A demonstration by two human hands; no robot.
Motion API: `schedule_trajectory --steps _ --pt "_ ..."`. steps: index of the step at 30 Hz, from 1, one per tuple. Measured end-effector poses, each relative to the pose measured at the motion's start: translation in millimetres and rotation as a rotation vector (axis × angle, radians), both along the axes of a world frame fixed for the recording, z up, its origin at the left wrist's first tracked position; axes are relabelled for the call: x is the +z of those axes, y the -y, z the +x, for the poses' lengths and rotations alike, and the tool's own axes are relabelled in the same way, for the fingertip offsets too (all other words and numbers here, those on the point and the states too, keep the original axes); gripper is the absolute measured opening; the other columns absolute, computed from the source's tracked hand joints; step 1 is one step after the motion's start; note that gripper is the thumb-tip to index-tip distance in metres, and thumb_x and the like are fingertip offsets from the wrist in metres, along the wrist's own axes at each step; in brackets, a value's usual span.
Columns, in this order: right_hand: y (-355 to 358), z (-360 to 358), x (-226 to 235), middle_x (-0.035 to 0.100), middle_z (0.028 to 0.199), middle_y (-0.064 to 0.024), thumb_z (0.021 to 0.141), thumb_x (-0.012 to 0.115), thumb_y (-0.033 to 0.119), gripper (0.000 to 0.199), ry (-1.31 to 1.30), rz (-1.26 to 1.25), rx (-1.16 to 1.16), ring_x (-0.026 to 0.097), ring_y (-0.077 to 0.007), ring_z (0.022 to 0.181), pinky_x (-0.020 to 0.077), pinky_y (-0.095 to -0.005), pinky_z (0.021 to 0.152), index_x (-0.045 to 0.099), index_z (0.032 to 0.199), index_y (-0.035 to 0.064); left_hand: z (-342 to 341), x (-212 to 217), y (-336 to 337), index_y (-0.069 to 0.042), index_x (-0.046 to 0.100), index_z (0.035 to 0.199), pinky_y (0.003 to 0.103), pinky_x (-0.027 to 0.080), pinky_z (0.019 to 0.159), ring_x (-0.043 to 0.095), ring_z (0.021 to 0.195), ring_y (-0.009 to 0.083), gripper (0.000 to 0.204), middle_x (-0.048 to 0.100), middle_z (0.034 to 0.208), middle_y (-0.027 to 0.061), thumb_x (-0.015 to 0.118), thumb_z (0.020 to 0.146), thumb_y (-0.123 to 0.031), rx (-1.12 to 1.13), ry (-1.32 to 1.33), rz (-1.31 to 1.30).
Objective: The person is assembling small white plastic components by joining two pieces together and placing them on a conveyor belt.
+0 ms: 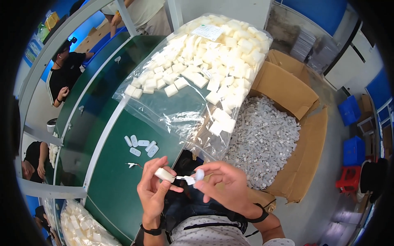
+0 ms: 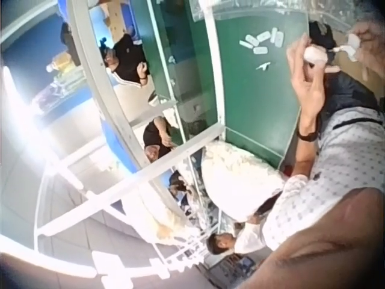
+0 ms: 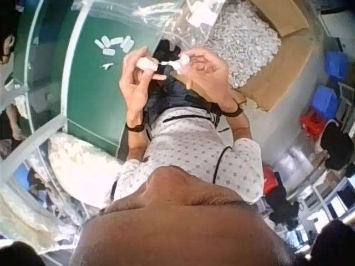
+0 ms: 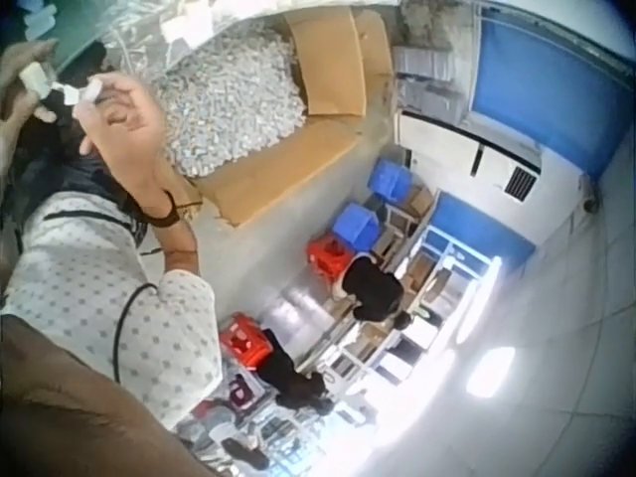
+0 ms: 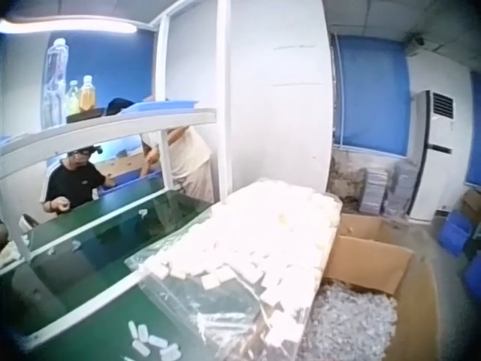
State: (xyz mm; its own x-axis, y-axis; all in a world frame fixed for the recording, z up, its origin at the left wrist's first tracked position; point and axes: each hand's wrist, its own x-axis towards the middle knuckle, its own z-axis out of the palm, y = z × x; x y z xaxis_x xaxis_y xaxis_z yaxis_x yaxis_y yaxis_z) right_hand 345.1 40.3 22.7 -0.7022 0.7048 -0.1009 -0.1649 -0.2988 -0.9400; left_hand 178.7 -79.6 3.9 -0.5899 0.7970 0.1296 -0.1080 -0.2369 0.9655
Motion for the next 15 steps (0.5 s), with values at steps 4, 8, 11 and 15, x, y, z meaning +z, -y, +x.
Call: schedule_trajectory --steps 4,8,11,15 --pt "8.1 -5.8 -2.1 0.075 0.095 -0.0100 0.086 0.076 0.000 0.030 0.032 0.125 0.011 0.070 -0.0098 0.066 0.0525 -0.0225 0.058 0.064 0.113 -0.0061 0.5 -2.3 2.9 0.009 0.054 0.136 0.032 0.065 0.071 0.063 0.101 0.0241 0.050 0.049 0.123 0.0166 0.071 0.093 -0.009 -0.019 -0.063 -0.007" --pt "7.6 -4.5 4.5 0.077 0.087 -0.0120 0.079 0.078 -0.003 0.033 -0.033 0.587 0.090 0.073 -0.0123 0.068 0.0548 -0.0228 0.063 0.066 0.110 -0.0042 -1.2 -5.0 6.7 0.009 0.055 0.132 0.030 0.062 0.067 0.066 0.095 0.0238 0.048 0.052 0.120 0.0155 0.073 0.092 -0.010 -0.052 -0.077 0.040" --pt "11.5 -5.5 10.6 0.078 0.095 -0.0117 0.078 0.080 0.001 0.031 -0.042 0.650 0.164 0.074 -0.0129 0.071 0.0560 -0.0243 0.066 0.071 0.108 -0.0018 3.7 -9.4 9.6 0.009 0.053 0.130 0.030 0.059 0.063 0.069 0.082 0.0222 0.049 0.059 0.109 0.0138 0.075 0.091 -0.012 -0.001 0.109 0.093" --pt "12.8 -11.4 2.5 0.075 0.110 -0.0181 0.081 0.078 0.001 0.033 -0.065 0.584 0.048 0.075 -0.0146 0.073 0.0575 -0.0257 0.068 0.067 0.111 -0.0033 7.0 -9.5 10.2 0.014 0.050 0.133 0.030 0.066 0.058 0.070 0.094 0.0265 0.045 0.054 0.119 0.0188 0.067 0.092 0.006 -0.026 0.090 0.035"
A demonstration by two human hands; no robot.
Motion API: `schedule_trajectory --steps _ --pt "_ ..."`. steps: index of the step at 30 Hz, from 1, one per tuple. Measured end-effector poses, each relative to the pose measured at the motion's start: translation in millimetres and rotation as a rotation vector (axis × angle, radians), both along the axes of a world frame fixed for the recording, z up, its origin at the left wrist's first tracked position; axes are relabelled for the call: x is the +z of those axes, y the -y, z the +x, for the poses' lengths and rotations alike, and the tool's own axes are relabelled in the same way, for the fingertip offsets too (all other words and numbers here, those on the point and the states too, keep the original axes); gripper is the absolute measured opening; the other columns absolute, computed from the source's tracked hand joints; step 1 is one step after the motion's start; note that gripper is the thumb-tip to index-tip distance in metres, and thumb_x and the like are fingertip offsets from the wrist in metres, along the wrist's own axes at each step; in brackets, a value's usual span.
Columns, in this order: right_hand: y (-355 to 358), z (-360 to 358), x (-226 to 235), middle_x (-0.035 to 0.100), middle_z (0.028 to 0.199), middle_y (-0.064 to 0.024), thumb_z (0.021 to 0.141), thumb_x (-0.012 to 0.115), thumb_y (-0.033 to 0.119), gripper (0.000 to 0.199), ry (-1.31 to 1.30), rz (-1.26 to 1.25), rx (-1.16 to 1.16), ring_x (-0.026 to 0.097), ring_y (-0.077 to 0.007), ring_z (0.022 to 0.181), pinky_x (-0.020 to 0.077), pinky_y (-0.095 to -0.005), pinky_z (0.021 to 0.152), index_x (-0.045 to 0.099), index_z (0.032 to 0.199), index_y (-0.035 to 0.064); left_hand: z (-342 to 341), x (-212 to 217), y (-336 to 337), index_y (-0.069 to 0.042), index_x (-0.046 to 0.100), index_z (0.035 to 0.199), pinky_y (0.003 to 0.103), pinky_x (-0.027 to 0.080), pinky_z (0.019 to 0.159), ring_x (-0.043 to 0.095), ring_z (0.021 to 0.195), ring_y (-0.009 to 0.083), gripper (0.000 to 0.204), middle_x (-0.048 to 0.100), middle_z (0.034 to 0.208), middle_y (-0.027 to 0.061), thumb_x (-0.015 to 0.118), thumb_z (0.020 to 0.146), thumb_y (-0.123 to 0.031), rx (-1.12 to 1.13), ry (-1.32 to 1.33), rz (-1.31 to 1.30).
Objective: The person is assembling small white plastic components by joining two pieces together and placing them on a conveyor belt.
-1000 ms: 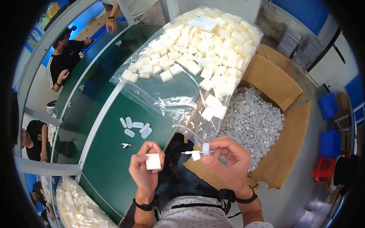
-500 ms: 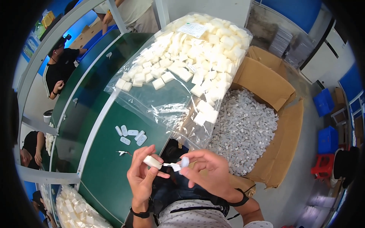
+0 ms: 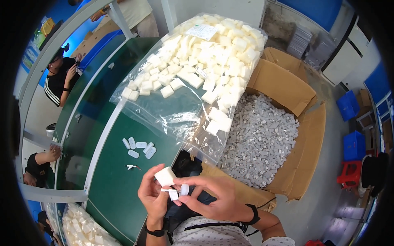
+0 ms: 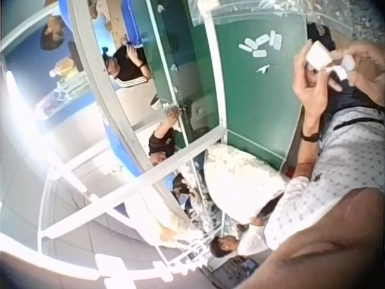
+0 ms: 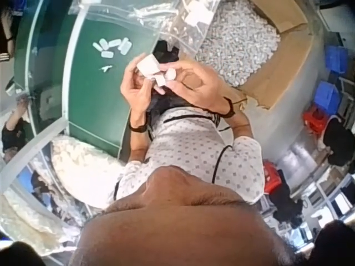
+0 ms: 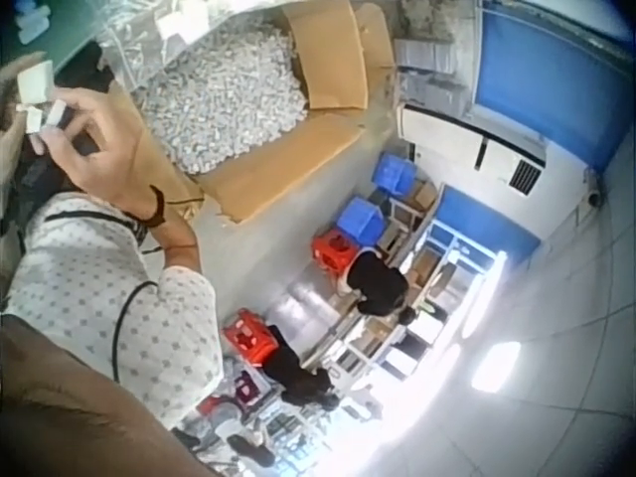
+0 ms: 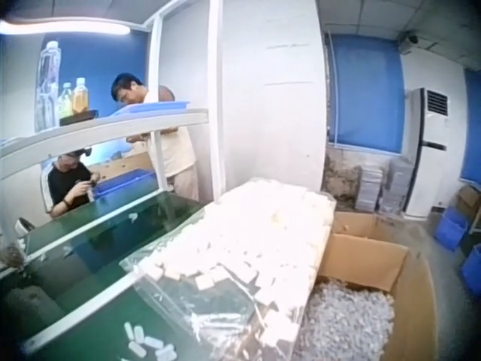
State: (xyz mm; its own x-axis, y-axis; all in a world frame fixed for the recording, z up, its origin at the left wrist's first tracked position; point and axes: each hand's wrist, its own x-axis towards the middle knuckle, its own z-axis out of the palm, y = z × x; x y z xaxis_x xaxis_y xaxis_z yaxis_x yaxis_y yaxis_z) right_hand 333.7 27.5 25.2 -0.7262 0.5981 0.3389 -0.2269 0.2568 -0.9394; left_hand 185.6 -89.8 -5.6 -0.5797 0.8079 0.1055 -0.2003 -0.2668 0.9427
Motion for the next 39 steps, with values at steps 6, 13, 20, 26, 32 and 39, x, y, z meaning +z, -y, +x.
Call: schedule_trajectory --steps 6,13,20,26,32,39 --pt "2.9 -1.7 -6.7 0.072 0.116 -0.0225 0.081 0.077 0.001 0.034 -0.003 0.006 -0.069 0.075 -0.0154 0.075 0.0574 -0.0253 0.068 0.064 0.112 -0.0034 0.7 0.6 -6.1 0.011 0.060 0.126 0.027 0.065 0.062 0.069 0.095 0.0238 0.044 0.059 0.118 0.0206 0.069 0.083 0.012 0.131 -0.462 -0.015" --pt "2.1 2.2 -5.0 0.072 0.117 -0.0228 0.080 0.076 0.000 0.033 -0.021 0.036 -0.049 0.075 -0.0139 0.072 0.0572 -0.0244 0.067 0.064 0.111 -0.0044 -3.5 -4.9 -9.0 0.003 0.069 0.120 0.026 0.056 0.058 0.069 0.078 0.0164 0.055 0.071 0.105 0.0168 0.084 0.067 -0.002 0.290 -0.889 -0.022" --pt "6.0 3.6 -7.6 0.070 0.118 -0.0221 0.086 0.073 -0.002 0.030 -0.100 -0.343 0.013 0.071 -0.0130 0.075 0.0554 -0.0255 0.071 0.061 0.114 -0.0058 -0.6 -3.6 -6.9 0.000 0.072 0.117 0.024 0.053 0.055 0.068 0.067 0.0153 0.056 0.073 0.103 0.0155 0.086 0.062 -0.002 0.367 -0.970 -0.067" --pt "2.7 -0.5 -15.5 0.069 0.109 -0.0128 0.087 0.076 0.000 0.031 -0.021 -0.290 -0.093 0.069 -0.0109 0.077 0.0522 -0.0243 0.073 0.062 0.114 -0.0050 2.8 -4.8 -11.3 0.001 0.072 0.116 0.020 0.044 0.047 0.063 0.068 0.0108 0.054 0.070 0.103 0.0150 0.083 0.063 0.001 0.457 -1.092 0.010" --pt "5.1 -5.6 -20.5 0.070 0.105 -0.0126 0.084 0.079 0.000 0.029 -0.021 -0.189 -0.173 0.069 -0.0109 0.072 0.0524 -0.0244 0.070 0.065 0.108 -0.0043 4.4 -6.7 -7.4 0.004 0.066 0.125 0.022 0.050 0.047 0.064 0.061 0.0128 0.058 0.068 0.107 0.0197 0.078 0.069 0.009 0.365 -1.000 -0.016" --pt "0.3 -8.0 -17.4 0.070 0.101 -0.0131 0.078 0.083 -0.001 0.033 -0.058 0.159 -0.251 0.070 -0.0132 0.069 0.0533 -0.0247 0.062 0.068 0.108 -0.0011 13.3 12.2 -8.7 0.011 0.058 0.132 0.026 0.060 0.056 0.072 0.074 0.0185 0.048 0.069 0.094 0.0203 0.066 0.084 0.007 0.226 -0.621 -0.081"
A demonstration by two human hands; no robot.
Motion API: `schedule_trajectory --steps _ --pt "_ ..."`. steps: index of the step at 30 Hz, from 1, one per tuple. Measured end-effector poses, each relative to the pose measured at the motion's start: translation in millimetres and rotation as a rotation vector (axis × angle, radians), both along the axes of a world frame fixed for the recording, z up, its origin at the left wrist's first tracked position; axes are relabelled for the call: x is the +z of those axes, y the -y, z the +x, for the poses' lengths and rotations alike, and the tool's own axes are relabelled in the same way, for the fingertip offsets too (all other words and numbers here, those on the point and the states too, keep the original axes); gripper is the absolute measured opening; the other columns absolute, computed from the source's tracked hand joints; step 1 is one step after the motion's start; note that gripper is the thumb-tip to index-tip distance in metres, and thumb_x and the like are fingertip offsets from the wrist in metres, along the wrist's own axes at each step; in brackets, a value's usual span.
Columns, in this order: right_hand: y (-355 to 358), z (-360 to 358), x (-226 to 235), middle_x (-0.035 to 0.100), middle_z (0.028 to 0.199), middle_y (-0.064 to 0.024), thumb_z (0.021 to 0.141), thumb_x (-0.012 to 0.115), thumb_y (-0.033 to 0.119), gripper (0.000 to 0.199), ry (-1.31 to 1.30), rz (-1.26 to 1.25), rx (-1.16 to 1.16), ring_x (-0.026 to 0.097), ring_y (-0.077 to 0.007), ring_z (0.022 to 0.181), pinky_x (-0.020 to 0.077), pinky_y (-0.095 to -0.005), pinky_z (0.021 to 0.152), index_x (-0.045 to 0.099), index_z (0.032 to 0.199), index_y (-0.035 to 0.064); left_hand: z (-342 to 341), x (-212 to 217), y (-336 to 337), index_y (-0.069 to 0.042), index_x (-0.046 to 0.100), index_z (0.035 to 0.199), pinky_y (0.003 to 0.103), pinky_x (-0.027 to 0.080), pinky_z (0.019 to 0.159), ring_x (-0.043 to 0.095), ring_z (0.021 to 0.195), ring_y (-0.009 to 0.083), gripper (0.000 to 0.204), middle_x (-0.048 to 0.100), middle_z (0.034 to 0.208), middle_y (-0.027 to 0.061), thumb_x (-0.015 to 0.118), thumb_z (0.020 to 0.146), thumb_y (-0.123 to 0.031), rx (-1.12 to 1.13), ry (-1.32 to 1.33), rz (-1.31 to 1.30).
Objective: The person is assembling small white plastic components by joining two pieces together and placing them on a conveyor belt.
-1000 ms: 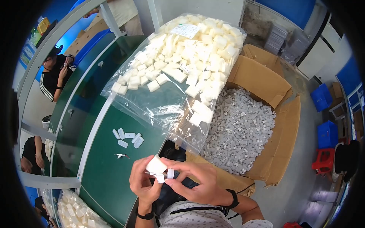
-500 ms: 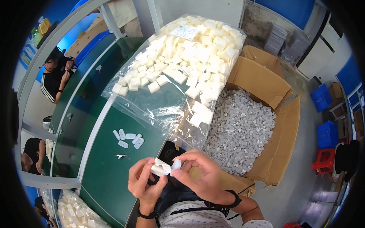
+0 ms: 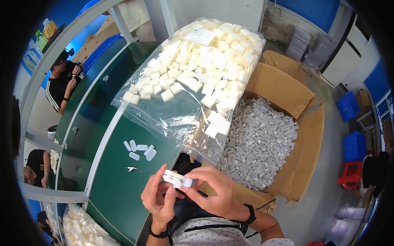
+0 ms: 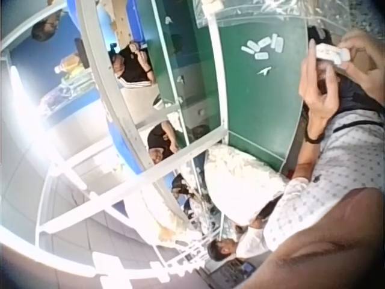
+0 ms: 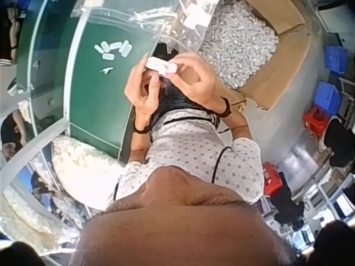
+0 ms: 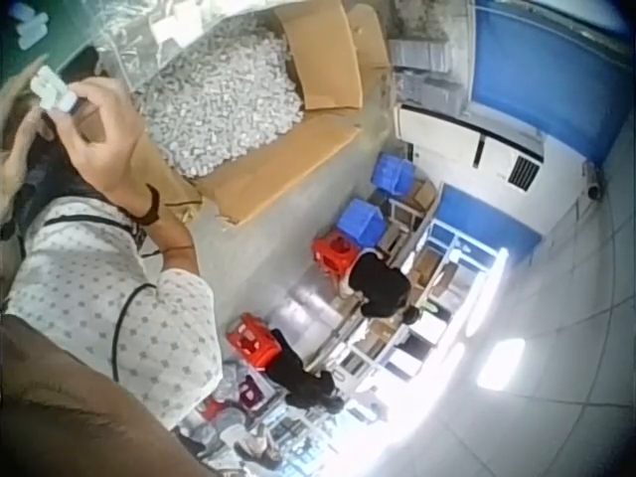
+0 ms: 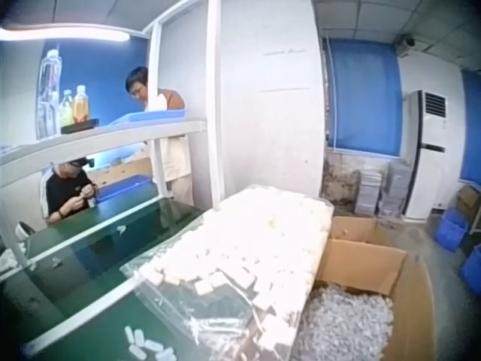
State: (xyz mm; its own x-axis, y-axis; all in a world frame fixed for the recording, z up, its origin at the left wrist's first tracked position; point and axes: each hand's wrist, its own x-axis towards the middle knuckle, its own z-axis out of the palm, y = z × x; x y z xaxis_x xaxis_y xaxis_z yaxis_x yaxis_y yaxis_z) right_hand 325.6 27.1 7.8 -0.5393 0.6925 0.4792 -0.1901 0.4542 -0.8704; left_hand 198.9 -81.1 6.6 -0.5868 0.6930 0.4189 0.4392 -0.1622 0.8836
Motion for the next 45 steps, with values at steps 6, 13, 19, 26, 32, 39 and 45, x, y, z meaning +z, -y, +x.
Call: schedule_trajectory --steps 6,13,19,26,32,39,45 --pt "-8.5 5.9 6.0 0.071 0.095 -0.0088 0.074 0.085 0.003 0.036 0.082 0.274 -0.021 0.068 -0.0140 0.065 0.0531 -0.0256 0.056 0.074 0.108 0.0025 -13.9 14.3 2.5 0.014 0.062 0.112 0.030 0.060 0.055 0.070 0.070 0.0191 0.030 0.071 0.090 0.0194 0.057 0.101 -0.013 -0.150 0.455 -0.043" --pt "-13.2 8.4 5.5 0.072 0.087 -0.0062 0.071 0.086 0.006 0.031 0.094 0.435 -0.016 0.068 -0.0165 0.065 0.0522 -0.0275 0.055 0.077 0.101 0.0045 -14.2 24.3 -3.7 0.012 0.061 0.098 0.028 0.060 0.051 0.070 0.066 0.0185 0.020 0.070 0.084 0.0176 0.053 0.103 -0.006 -0.151 0.466 -0.107" --pt "-13.6 10.3 -1.1 0.071 0.090 -0.0051 0.066 0.085 0.005 0.041 0.104 0.503 -0.055 0.068 -0.0181 0.067 0.0522 -0.0282 0.056 0.076 0.105 0.0045 -7.5 20.8 -3.2 0.012 0.060 0.102 0.027 0.061 0.054 0.072 0.068 0.0205 0.021 0.070 0.087 0.0168 0.051 0.104 -0.007 -0.176 0.490 -0.084" --pt "-13.2 13.7 3.7 0.073 0.098 -0.0101 0.071 0.087 0.007 0.041 0.090 0.214 0.045 0.069 -0.0149 0.066 0.0535 -0.0281 0.058 0.075 0.110 0.0017 -13.3 42.8 3.2 0.011 0.063 0.111 0.025 0.060 0.056 0.073 0.068 0.0202 0.020 0.071 0.089 0.0144 0.066 0.095 -0.001 -0.237 0.352 -0.132" --pt "-30.0 22.5 15.4 0.073 0.104 -0.0145 0.076 0.082 0.001 0.038 0.098 0.106 -0.001 0.068 -0.0123 0.064 0.0511 -0.0234 0.064 0.073 0.113 -0.0002 -126.6 78.9 -9.2 0.006 0.066 0.104 0.025 0.053 0.048 0.068 0.059 0.0165 0.025 0.069 0.082 0.0112 0.065 0.096 -0.018 0.141 0.197 -0.170" --pt "-39.9 46.3 3.3 0.072 0.092 -0.0119 0.083 0.071 -0.005 0.017 -0.003 -0.154 -0.107 0.063 -0.0102 0.059 0.0467 -0.0224 0.058 0.073 0.100 -0.0032 -410.2 -28.8 196.6 0.008 0.064 0.098 0.033 0.054 0.046 0.069 0.063 0.0232 0.032 0.069 0.087 0.0134 0.072 0.090 -0.022 1.013 0.426 -0.412" --pt "-56.2 58.2 -3.8 0.071 0.086 -0.0110 0.087 0.067 -0.007 0.009 0.062 -0.267 -0.188 0.061 -0.0103 0.056 0.0451 -0.0220 0.054 0.073 0.094 -0.0052 -325.5 -26.6 51.2 -0.002 0.066 0.109 0.049 0.053 0.086 0.065 0.107 0.0414 0.038 0.066 0.104 0.0202 0.075 0.087 -0.032 1.155 -0.499 -0.881"
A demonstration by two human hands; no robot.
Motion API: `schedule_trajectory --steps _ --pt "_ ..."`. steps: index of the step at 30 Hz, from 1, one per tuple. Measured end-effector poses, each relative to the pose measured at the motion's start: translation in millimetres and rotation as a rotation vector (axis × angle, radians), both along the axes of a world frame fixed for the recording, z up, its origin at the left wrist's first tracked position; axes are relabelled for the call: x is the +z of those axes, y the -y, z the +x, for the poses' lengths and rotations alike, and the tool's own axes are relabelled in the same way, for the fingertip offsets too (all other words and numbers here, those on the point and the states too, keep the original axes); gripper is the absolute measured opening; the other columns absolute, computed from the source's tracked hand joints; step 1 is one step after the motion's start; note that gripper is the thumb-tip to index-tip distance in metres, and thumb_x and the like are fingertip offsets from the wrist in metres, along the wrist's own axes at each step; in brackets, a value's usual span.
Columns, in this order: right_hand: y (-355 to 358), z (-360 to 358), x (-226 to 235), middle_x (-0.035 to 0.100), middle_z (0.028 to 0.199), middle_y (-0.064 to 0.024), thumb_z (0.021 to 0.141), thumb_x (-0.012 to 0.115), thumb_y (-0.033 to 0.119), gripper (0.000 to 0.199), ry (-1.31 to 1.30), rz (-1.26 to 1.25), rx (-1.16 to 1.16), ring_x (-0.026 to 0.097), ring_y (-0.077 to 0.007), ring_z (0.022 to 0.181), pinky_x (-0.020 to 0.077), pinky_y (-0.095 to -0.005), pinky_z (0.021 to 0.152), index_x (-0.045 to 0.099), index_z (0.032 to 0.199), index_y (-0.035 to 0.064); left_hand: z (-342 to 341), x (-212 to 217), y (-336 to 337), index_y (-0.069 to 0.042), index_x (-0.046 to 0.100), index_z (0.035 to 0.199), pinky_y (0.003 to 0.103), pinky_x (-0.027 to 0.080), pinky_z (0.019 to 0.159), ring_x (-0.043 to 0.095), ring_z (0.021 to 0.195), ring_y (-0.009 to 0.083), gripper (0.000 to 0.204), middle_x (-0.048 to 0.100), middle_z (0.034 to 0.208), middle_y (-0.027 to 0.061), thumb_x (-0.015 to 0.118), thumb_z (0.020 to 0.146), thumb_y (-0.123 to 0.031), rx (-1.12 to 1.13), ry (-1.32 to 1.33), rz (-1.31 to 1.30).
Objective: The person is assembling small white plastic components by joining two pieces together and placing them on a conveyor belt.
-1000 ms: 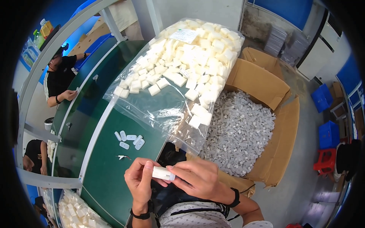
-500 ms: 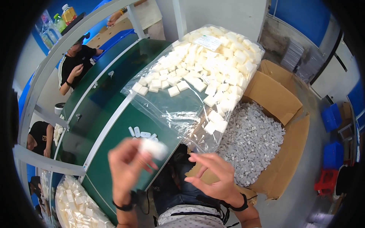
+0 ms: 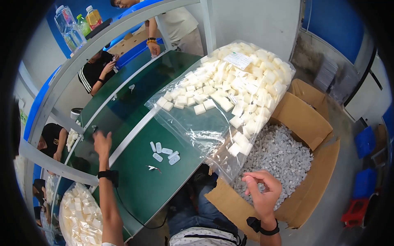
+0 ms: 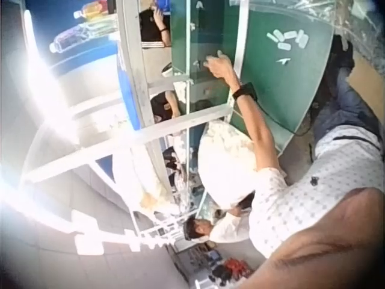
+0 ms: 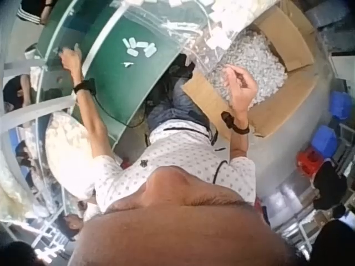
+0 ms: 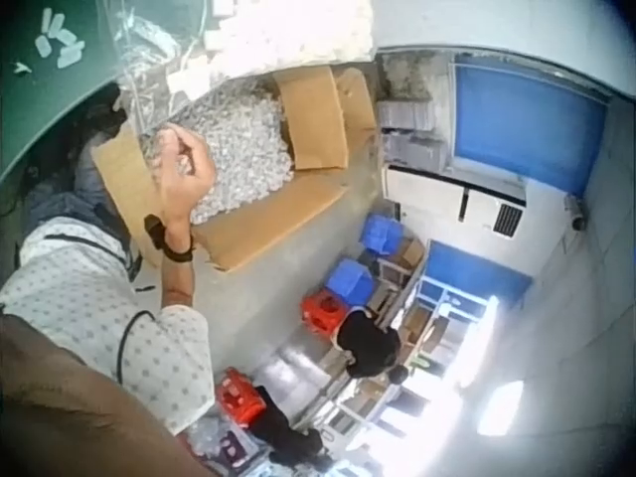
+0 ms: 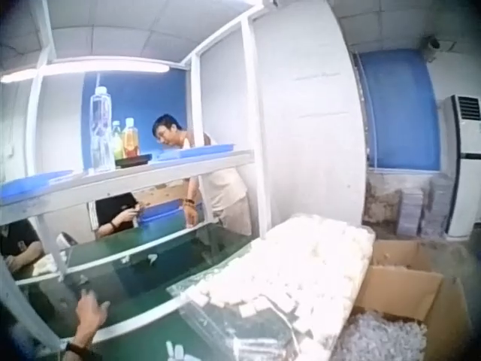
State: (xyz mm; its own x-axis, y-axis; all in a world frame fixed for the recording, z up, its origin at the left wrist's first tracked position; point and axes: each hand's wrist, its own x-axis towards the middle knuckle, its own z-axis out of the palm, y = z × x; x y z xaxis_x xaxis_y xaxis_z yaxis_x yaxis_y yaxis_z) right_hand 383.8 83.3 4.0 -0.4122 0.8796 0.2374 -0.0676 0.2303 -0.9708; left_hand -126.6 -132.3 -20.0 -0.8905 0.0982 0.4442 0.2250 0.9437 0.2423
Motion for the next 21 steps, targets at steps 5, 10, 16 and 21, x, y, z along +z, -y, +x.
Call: schedule_trajectory --steps 5,10,16,21 --pt "5.6 -6.2 12.0 0.070 0.084 -0.0112 0.087 0.066 -0.007 0.008 -0.024 0.067 0.002 0.062 -0.0108 0.055 0.0450 -0.0213 0.052 0.072 0.093 -0.0059 57.5 30.8 -107.4 -0.003 0.077 0.101 0.034 0.056 0.072 0.068 0.074 0.0195 0.023 0.075 0.092 0.0112 0.076 0.080 -0.013 -0.830 0.522 0.099" --pt "13.5 9.5 17.8 0.070 0.082 -0.0110 0.087 0.066 -0.007 0.008 0.039 0.107 -0.012 0.062 -0.0111 0.055 0.0455 -0.0215 0.052 0.072 0.092 -0.0057 65.7 3.0 -159.7 -0.010 0.068 0.128 0.039 0.053 0.089 0.066 0.102 0.0297 0.053 0.066 0.119 0.0138 0.076 0.075 -0.009 -0.823 0.196 -0.055" --pt "14.0 32.2 27.7 0.071 0.081 -0.0112 0.086 0.069 -0.007 0.006 0.053 0.083 -0.126 0.062 -0.0114 0.055 0.0457 -0.0224 0.053 0.073 0.091 -0.0055 76.3 -13.9 -213.3 -0.009 0.061 0.131 0.048 0.054 0.091 0.059 0.120 0.0373 0.055 0.060 0.128 0.0193 0.078 0.080 -0.016 -0.795 0.164 -0.225" --pt "-2.3 45.0 67.7 0.072 0.082 -0.0115 0.085 0.071 -0.006 0.007 0.030 0.293 -0.118 0.061 -0.0102 0.055 0.0444 -0.0222 0.052 0.074 0.091 -0.0044 37.4 -34.1 -216.7 -0.013 0.059 0.127 0.051 0.054 0.084 0.063 0.112 0.0373 0.044 0.061 0.124 0.0166 0.073 0.086 -0.020 -0.803 -0.051 -0.284"
